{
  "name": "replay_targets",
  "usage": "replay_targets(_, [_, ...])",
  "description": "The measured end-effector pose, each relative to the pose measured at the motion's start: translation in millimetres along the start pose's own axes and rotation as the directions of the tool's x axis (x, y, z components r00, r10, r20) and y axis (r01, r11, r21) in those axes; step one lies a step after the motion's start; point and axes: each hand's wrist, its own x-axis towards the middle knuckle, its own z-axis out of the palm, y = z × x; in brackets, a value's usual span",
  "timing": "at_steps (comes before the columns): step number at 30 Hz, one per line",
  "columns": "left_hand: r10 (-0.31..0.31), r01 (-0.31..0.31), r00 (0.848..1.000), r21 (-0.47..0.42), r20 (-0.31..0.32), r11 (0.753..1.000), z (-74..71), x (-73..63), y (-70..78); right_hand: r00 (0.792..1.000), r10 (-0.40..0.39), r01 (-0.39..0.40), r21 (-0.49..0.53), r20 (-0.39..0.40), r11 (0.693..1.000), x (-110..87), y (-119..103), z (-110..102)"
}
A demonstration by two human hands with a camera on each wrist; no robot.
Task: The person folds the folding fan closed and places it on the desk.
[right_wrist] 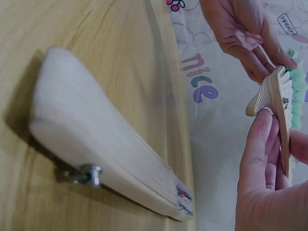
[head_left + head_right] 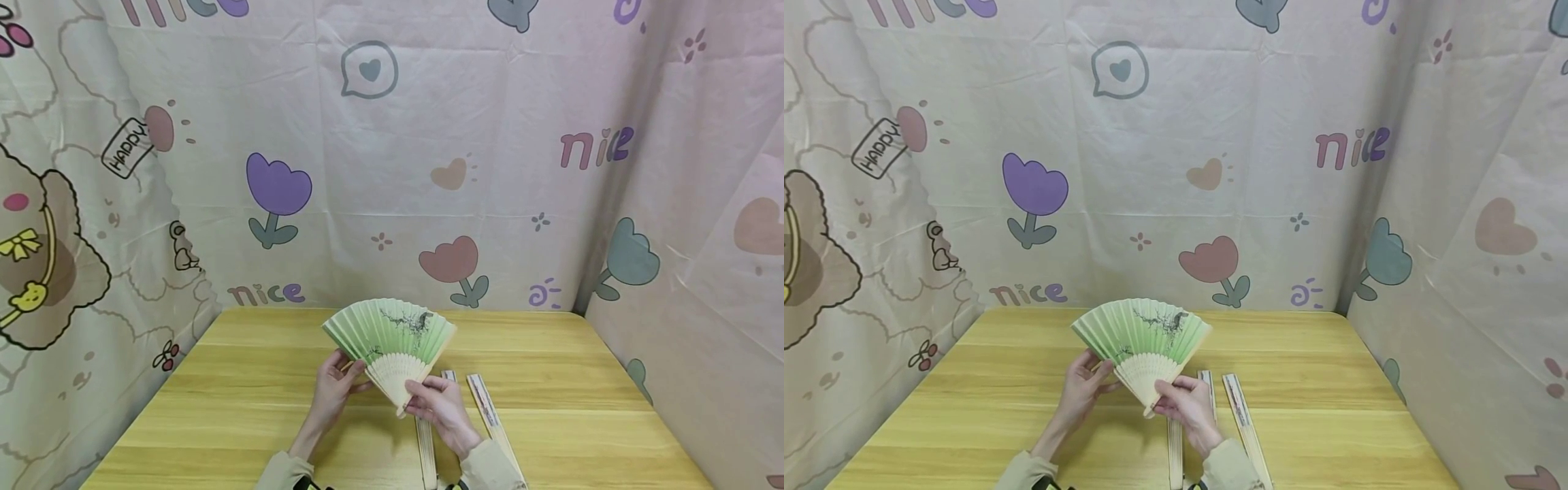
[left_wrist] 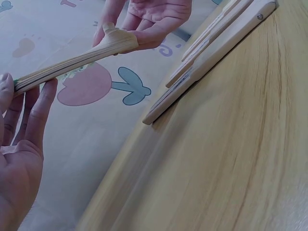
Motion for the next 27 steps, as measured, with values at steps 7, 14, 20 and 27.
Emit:
replay_targets(7, [-0.041,0.042,0.999,0.015,-0.035,0.999,1.6,0.0,0.3,1.000,-0.002,0.002,0.003,0.009,1.000,0.8,-0.4,0.7])
replay_targets(14, [-0.061,0.061,0.998,0.030,-0.013,0.998,1.8,-0.1,1.3,1.000,-0.018,0.018,-0.017,-0.008,1.000,-0.2,0.5,1.7])
replay_targets(20, [-0.056,0.056,0.998,0.047,-0.002,0.997,1.3,-0.2,1.5,1.000,-0.027,0.026,-0.056,-0.015,0.998,0.8,2.9,0.7])
replay_targets(27, [-0.037,0.037,0.999,0.032,0.002,0.999,3.0,-0.8,1.9,0.998,-0.045,0.040,-0.122,-0.035,0.992,1.9,3.0,-0.4])
